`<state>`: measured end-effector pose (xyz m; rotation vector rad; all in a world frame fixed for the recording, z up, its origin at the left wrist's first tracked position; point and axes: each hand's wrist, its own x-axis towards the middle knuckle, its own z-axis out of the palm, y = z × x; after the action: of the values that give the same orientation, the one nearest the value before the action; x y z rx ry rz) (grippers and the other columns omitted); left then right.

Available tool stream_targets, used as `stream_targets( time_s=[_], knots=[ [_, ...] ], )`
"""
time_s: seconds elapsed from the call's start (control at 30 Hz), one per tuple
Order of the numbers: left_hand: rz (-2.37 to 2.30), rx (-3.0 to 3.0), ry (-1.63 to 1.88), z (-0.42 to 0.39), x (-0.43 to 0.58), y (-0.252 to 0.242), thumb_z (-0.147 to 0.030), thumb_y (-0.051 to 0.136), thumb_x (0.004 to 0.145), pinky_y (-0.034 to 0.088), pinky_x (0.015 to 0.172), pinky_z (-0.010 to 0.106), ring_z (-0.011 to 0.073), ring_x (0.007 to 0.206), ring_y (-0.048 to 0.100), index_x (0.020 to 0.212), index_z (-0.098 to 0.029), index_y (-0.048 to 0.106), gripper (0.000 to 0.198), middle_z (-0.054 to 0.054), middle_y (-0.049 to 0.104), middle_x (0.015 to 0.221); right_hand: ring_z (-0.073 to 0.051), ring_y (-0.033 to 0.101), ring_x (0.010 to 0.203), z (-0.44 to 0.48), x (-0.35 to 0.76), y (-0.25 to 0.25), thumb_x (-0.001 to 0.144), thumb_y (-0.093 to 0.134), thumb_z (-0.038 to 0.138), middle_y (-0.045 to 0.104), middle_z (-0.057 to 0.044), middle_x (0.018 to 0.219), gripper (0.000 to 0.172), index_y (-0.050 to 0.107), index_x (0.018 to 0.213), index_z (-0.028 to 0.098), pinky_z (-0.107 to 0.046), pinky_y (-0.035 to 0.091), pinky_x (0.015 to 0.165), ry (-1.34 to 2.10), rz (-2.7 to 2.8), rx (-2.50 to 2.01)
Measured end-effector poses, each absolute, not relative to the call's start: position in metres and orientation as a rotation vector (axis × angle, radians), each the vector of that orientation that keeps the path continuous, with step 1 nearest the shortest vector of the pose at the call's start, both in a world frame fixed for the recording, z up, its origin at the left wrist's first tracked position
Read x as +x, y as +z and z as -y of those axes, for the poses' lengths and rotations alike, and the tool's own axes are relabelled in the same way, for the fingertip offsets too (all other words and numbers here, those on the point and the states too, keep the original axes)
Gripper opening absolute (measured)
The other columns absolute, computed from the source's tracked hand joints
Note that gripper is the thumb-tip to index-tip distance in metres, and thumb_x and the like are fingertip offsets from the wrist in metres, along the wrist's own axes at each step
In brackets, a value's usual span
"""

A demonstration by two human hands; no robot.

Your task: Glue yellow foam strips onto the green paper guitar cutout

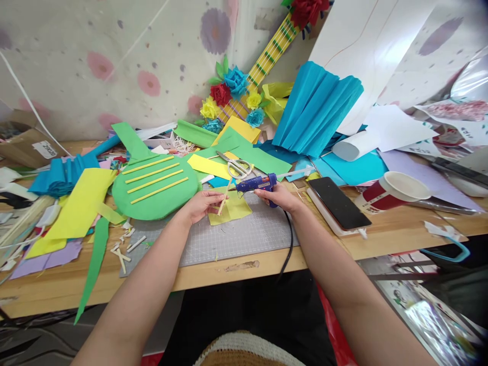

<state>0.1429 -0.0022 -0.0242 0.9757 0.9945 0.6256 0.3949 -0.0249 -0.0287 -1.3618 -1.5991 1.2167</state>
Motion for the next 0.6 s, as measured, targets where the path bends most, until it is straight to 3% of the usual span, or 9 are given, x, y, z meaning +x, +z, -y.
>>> stream_targets(
  time_s=[0.2,0.43,0.6],
  knots=[
    [-0.99,0.955,0.635,0.002,0.143,-0.023,-0.023,0.076,0.061,0.047,0.049,0.019,0.0076,0.054,0.055,0.075,-0.011,0.071,0.019,0.005,0.066,0.067,-0.008,0.041,0.048,0.027,0.406,-0.023,0.064,0.064,0.06,0.046,0.002,0.053,0.046,0.047,0.057,0.018,-0.024,0.034,0.046,1.253,1.606,-1.299],
    [-0.953,0.899,0.756,0.001,0.142,-0.019,-0.025,0.079,0.058,0.047,0.048,0.017,0.0066,0.057,0.056,0.078,-0.013,0.071,0.025,0.002,0.064,0.071,-0.013,0.05,0.058,0.021,0.441,-0.021,0.062,0.064,0.06,0.059,-0.004,0.066,0.045,0.061,0.073,0.016,-0.028,0.04,0.055,0.632,1.365,-1.678],
    [-0.914,0.931,0.852,-0.002,0.139,-0.02,-0.034,0.08,0.054,0.046,0.053,0.018,0.007,0.06,0.055,0.08,-0.015,0.071,0.034,0.001,0.063,0.071,-0.025,0.061,0.078,0.022,0.443,-0.033,0.063,0.06,0.064,0.067,-0.009,0.079,0.052,0.067,0.085,0.017,-0.033,0.045,0.065,0.56,1.409,-1.904]
  ],
)
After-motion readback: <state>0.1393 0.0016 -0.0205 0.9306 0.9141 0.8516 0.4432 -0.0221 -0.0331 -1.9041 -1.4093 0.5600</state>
